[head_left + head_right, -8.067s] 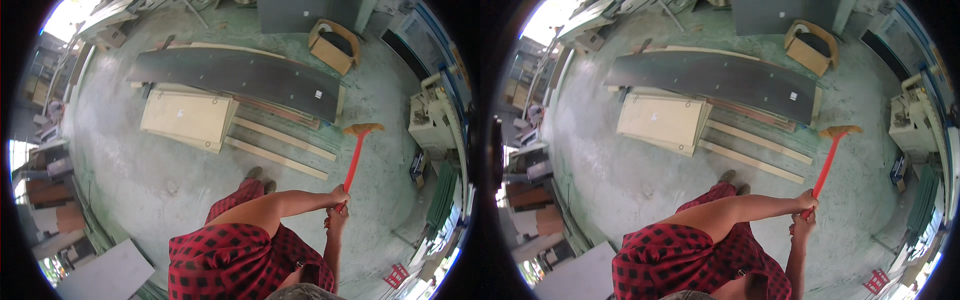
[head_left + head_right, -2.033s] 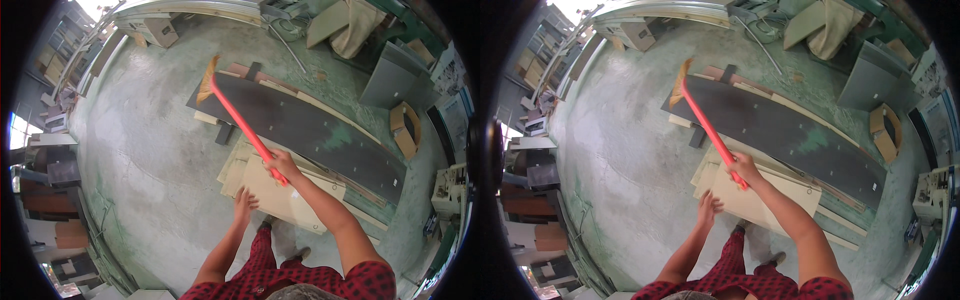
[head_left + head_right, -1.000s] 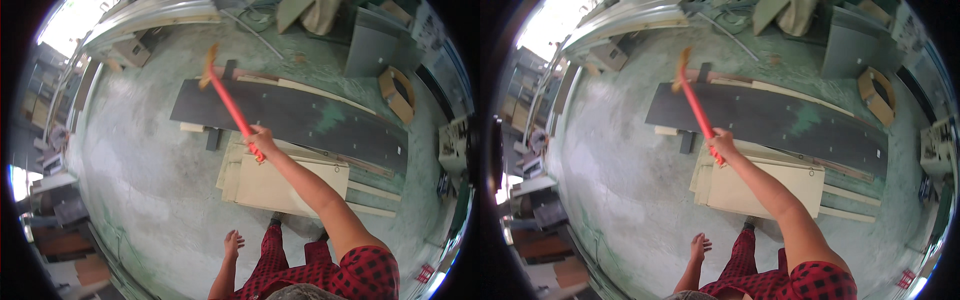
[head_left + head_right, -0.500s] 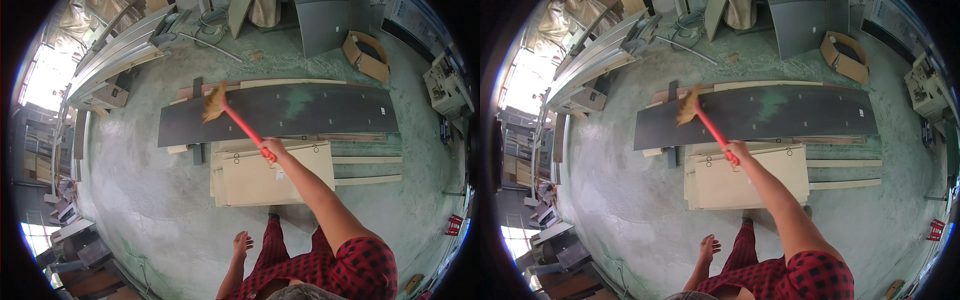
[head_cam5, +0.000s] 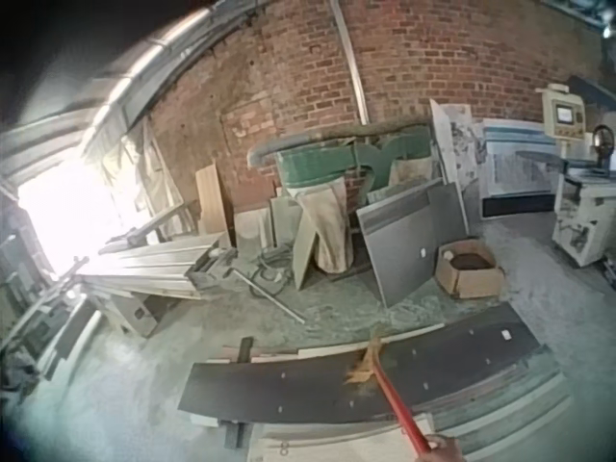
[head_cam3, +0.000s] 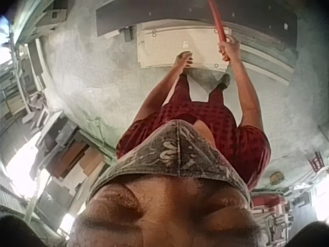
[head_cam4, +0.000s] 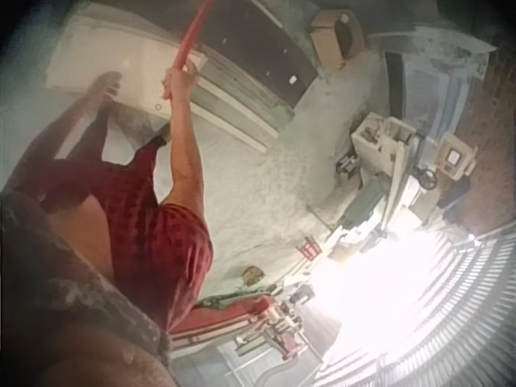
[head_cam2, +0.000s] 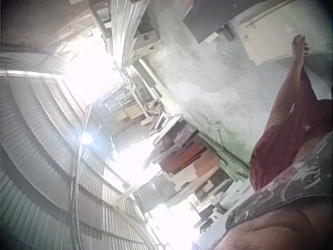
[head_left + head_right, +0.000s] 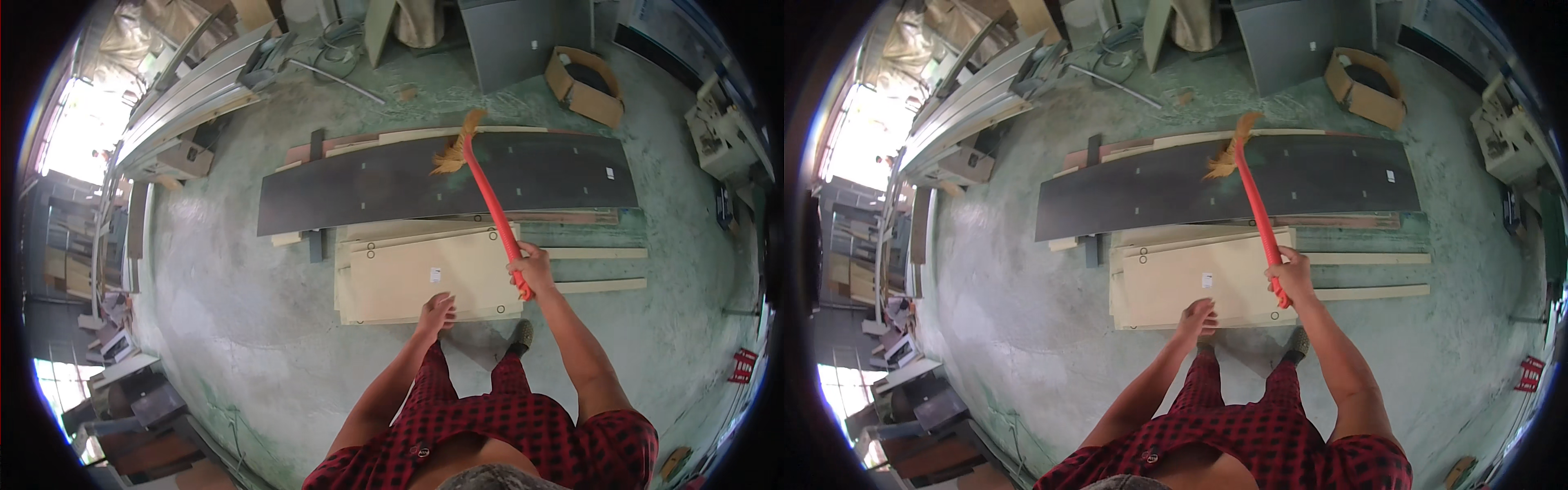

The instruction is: The person sweeps dust off wooden boards using a broom, moves a plastic stool by hand, and sweeps the workshop floor.

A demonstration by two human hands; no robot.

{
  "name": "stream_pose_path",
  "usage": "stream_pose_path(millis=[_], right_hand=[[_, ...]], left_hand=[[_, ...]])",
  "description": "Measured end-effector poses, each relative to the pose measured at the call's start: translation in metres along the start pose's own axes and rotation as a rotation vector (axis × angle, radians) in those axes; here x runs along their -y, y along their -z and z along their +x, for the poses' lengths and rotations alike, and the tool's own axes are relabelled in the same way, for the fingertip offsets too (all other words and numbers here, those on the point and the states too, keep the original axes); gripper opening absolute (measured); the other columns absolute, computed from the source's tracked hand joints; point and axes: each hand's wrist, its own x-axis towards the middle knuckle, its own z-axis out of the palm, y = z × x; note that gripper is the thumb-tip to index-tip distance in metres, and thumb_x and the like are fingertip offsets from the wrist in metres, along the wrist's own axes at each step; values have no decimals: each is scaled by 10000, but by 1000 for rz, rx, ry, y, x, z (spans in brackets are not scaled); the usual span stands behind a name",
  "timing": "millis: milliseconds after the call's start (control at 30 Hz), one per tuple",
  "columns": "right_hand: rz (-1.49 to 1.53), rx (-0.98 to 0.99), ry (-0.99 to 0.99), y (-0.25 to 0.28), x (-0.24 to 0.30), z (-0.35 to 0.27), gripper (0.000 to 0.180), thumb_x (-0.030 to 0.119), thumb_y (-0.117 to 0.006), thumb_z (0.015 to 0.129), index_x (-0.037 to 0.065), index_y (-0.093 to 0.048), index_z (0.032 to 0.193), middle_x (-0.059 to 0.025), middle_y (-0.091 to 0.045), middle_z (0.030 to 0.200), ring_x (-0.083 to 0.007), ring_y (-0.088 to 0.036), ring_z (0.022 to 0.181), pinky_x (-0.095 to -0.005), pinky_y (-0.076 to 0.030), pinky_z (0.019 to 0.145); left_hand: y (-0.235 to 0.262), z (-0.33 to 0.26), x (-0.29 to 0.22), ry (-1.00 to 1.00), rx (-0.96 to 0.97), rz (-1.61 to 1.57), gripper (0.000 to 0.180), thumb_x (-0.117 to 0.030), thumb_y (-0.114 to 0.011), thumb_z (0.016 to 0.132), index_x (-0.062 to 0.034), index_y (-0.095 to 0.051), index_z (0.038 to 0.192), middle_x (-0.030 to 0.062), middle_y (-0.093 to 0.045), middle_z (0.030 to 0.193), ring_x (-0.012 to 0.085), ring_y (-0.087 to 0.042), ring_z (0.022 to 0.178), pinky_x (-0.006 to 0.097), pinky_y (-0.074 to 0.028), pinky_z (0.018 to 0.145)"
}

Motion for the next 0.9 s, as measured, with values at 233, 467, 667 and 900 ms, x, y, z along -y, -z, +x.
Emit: stream_pose_path(millis=[233,467,667,900], right_hand=[[-109,221,68,50,-2,-53,566,-53,-597,600,-32,-477,1153,-97,-597,696,-127,-547,469,-247,-441,425],[-179,458,-21,62,-36,-19,516,-3,-619,588,-32,-525,1094,-128,-602,667,-141,-569,491,-273,-459,424],[-216,331,-110,111,-51,-8,437,-42,-598,619,-4,-561,1053,-99,-583,629,-134,-546,442,-256,-448,396],[-174,82,-57,197,-29,-19,311,-26,-582,613,-15,-579,923,-78,-551,587,-141,-532,418,-267,-431,371]], left_hand=[[-122,9,-52,-25,238,-191,728,-418,-584,788,-118,-206,1332,78,-565,905,173,-565,761,327,-471,632],[-161,42,-25,-136,-108,-468,386,-41,-595,710,-32,-290,946,130,-470,756,238,-554,564,357,-483,428],[-205,81,12,27,-40,-354,398,-44,-611,668,-19,-321,938,115,-477,692,231,-532,518,338,-460,414],[-318,91,8,41,174,-389,313,-40,-587,663,-39,-381,898,99,-476,693,217,-519,532,339,-447,444]])
